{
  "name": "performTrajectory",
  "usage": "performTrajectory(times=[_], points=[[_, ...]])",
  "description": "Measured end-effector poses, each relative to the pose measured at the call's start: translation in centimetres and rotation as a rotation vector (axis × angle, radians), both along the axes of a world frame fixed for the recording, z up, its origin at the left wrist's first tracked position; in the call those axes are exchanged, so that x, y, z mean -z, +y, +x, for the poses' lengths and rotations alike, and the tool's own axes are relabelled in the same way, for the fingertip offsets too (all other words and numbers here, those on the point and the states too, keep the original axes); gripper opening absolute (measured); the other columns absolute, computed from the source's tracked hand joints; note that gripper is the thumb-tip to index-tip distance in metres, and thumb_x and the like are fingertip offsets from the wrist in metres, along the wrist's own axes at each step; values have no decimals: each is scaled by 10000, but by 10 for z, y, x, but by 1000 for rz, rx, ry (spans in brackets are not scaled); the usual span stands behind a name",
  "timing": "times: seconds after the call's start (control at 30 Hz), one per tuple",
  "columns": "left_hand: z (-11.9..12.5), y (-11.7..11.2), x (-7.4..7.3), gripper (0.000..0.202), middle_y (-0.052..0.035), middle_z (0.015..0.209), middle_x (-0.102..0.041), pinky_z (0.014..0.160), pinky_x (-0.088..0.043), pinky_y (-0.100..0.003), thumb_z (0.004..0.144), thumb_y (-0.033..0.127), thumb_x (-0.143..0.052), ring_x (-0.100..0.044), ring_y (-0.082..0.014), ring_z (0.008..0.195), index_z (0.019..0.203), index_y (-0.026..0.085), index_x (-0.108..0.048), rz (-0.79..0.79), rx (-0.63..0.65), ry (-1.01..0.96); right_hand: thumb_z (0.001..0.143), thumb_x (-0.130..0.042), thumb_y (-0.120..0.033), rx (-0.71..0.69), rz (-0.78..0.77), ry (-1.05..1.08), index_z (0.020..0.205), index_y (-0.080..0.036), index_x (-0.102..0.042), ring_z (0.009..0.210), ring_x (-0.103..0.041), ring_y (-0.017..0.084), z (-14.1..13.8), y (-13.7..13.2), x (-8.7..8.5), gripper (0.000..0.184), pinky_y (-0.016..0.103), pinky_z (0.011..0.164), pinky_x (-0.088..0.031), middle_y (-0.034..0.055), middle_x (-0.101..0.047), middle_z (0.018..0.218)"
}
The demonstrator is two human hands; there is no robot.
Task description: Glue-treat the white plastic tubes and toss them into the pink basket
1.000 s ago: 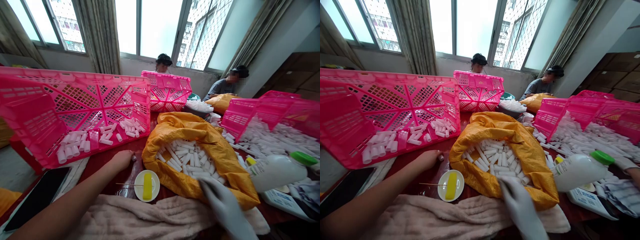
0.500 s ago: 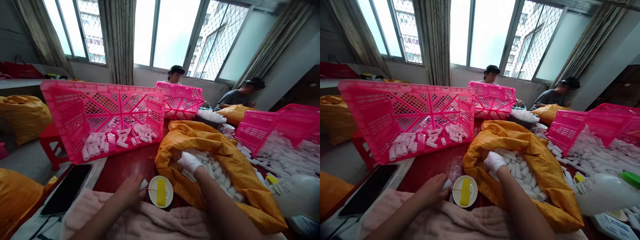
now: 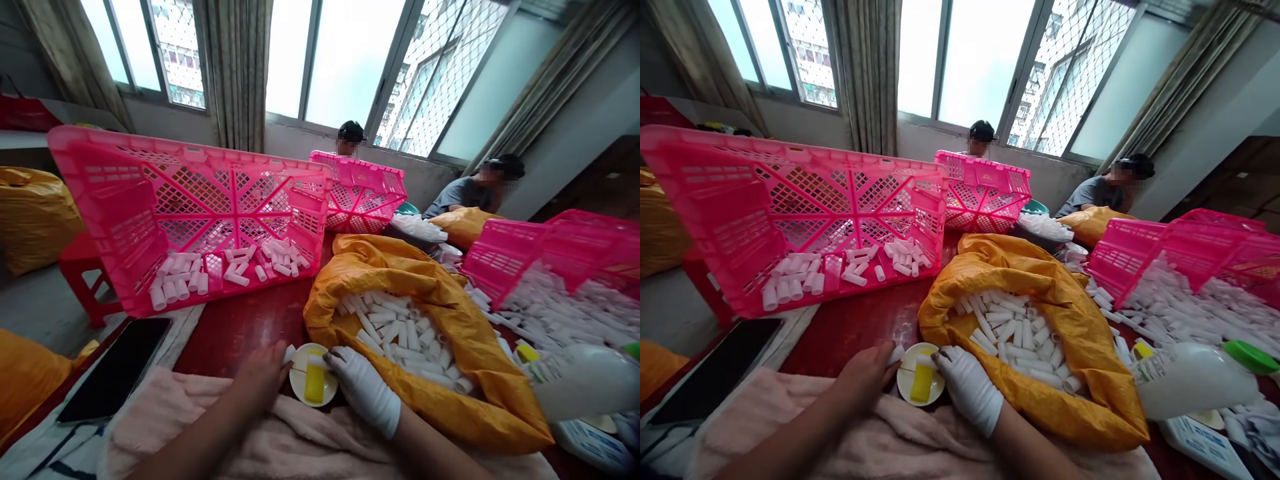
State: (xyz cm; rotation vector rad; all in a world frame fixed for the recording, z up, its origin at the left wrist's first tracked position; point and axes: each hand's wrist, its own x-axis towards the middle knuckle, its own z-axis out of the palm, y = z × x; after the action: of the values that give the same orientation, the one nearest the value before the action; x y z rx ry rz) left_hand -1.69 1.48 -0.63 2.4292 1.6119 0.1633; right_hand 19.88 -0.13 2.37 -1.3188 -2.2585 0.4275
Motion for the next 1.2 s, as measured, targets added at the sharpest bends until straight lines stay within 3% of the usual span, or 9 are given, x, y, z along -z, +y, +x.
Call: performTrajectory(times=[0.1,0.23,0.37,0.47,0.57,0.7,0.87,1.0,1.2], points=[[0,-2,-2,298,-95,882,-623,714,-415,-315,863,371,-312,-585,-220,840,1017,161,-455,-10,12,11,836,-429,-173,-145,70,-122,1078,-277,-513,919,-547,215,5,-4,-3,276,376,816,-464,48,-578,1047],[0,-3,-7,301,-106,892,-622,708,-414,-314,861,366,-311,-585,-222,835,1017,154,-456,-28,-5,6,832,-418,-121,-33,158,-124,1094,-270,-497,935,-540,227,6,-8,2,312,423,845,-450,67,-582,1023],[0,-4,-6,308,-111,874,-623,700,-411,-326,863,381,-310,-585,-233,821,999,149,-460,-11,11,-10,841,-442,-148,-242,140,-214,1133,-268,-487,1090,-452,222,9,-15,-3,319,425,898,-414,37,-551,1119],[0,-4,-4,315,-110,866,-624,695,-412,-326,866,380,-310,-588,-234,816,1004,140,-460,9,25,-2,813,-494,-172,-166,132,-210,1171,-189,-459,1162,-377,240,10,-18,-9,360,446,961,-355,78,-503,1189],[0,-4,-3,329,-105,877,-621,695,-413,-320,865,386,-318,-587,-231,829,1044,140,-444,21,17,1,825,-473,-161,-104,136,-248,1099,-154,-508,1115,-415,243,11,-20,-3,276,452,955,-353,104,-528,1142],[2,-6,-6,329,-108,874,-611,690,-413,-321,867,390,-307,-586,-234,824,1015,136,-455,10,-6,19,850,-427,-124,-198,185,-325,1106,-161,-512,1000,-494,218,14,-27,8,273,404,849,-435,107,-551,1113],[4,-5,-9,316,-113,871,-598,672,-409,-306,856,395,-331,-582,-225,807,955,126,-465,-53,-72,19,853,-425,-146,-362,218,-375,1057,-197,-547,801,-541,200,11,-35,3,243,354,683,-469,69,-613,933],[-1,-1,-12,316,-89,867,-590,700,-404,-307,828,430,-381,-564,-212,821,905,148,-502,-105,-117,-32,848,-428,-147,-352,208,-137,1029,-219,-547,823,-552,184,0,-37,0,228,335,712,-474,68,-589,919],[-12,-6,-34,298,-48,1018,-574,853,-352,-314,815,398,-442,-506,-178,952,1047,224,-514,64,77,-239,857,-426,-174,131,126,695,1023,-235,-484,947,-528,166,-14,-29,-3,186,323,796,-480,58,-502,1032]])
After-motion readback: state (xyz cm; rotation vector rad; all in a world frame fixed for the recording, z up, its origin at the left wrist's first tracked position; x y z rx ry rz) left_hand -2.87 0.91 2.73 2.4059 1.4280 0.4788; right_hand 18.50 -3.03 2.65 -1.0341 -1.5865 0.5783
